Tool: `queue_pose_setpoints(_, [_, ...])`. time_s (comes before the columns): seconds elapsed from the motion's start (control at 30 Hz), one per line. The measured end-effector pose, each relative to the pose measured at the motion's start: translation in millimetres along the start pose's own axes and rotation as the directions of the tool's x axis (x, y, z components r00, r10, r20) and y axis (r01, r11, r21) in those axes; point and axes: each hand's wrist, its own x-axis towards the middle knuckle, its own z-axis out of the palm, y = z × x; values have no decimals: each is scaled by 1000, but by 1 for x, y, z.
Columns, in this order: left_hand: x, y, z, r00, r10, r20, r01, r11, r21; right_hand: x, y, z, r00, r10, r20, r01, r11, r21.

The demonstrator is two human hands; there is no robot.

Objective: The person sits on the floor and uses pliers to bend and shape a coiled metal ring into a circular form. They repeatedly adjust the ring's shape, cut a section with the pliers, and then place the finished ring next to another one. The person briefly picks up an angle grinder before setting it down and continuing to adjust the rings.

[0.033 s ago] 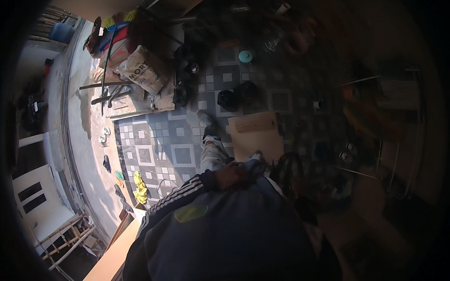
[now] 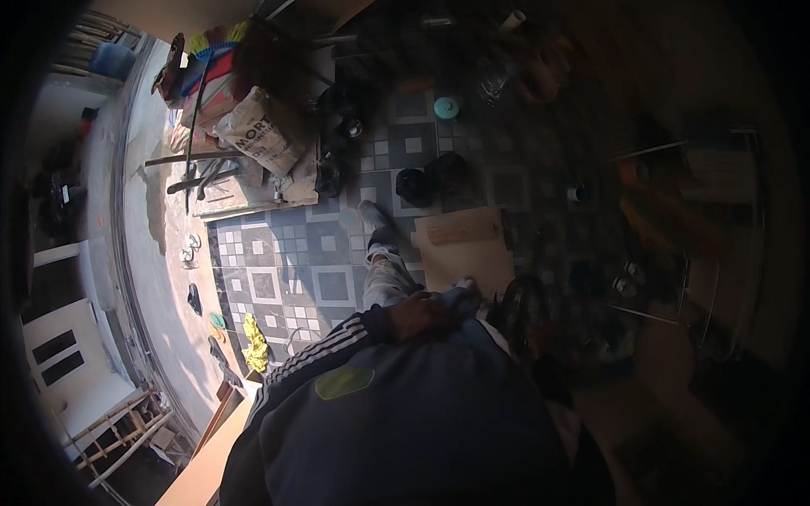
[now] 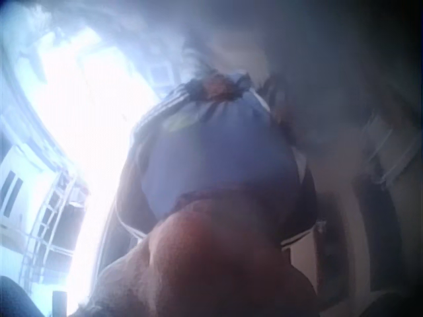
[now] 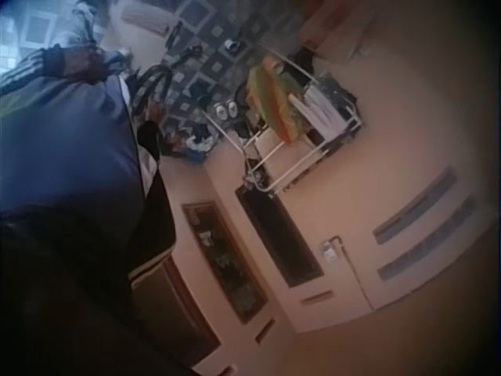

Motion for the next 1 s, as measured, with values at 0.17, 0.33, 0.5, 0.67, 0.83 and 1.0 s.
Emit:
queue_pose_setpoints(0.17, [-43, -74, -119, 995, -32, 92, 20, 990, 138, 63, -108, -23, 959, 241, -148, -167, 905, 391])
queue_pose_setpoints(0.33, [-85, -98, -181, 986, 114, -124, -74, 954, 289, 126, -182, -57, 962, 274, 5, -241, 835, 495])
queue_pose_setpoints(0.5, [-107, -121, -228, 945, 45, -325, 74, 937, 343, 185, -274, -117, 958, 208, 200, -288, 696, 658])
queue_pose_setpoints(0.67, [-113, -140, -272, 910, 10, -415, 183, 887, 423, 232, -366, -144, 996, 87, -33, -67, 921, 383])
queue_pose_setpoints(0.83, [-97, -173, -321, 910, 62, -411, 128, 898, 421, 271, -412, -161, 997, 9, -79, 37, 827, 561])
queue_pose_setpoints(1.0, [-65, -220, -397, 915, 155, -372, -43, 956, 292, 336, -433, -181, 998, 52, -42, -25, 872, 490])
